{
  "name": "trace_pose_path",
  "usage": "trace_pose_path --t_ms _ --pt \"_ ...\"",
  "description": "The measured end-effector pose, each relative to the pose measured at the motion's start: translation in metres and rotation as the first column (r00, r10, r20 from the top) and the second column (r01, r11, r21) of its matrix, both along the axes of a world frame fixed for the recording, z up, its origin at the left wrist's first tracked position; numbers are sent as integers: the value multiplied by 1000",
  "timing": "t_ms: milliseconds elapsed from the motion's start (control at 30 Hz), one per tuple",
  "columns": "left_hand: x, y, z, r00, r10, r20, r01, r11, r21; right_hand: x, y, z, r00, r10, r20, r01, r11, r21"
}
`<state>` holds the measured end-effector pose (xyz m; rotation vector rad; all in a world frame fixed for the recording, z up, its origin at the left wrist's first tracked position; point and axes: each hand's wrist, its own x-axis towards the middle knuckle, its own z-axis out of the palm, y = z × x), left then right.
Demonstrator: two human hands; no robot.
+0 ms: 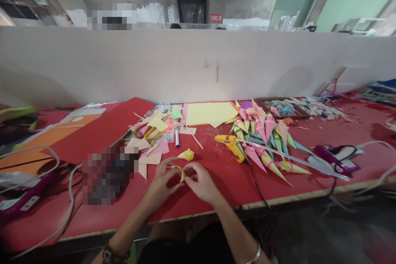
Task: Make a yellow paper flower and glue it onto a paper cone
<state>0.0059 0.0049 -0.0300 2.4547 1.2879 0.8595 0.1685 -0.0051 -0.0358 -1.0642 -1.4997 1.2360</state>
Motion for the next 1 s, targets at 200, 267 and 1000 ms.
trace_pose_path --t_ms 200,267,1000 --pt "-2 2 -5 999 -21 -34 21 1000 -7 -1 -3 -2 995 -24 101 20 999 45" --pt "-2 2 -7 998 -32 -47 32 999 -1 -1 -3 -3 993 -23 114 17 999 52" --pt "8 -3 -1 992 97 -79 -96 995 20 -1 -1 -8 992 -86 90 82 995 48"
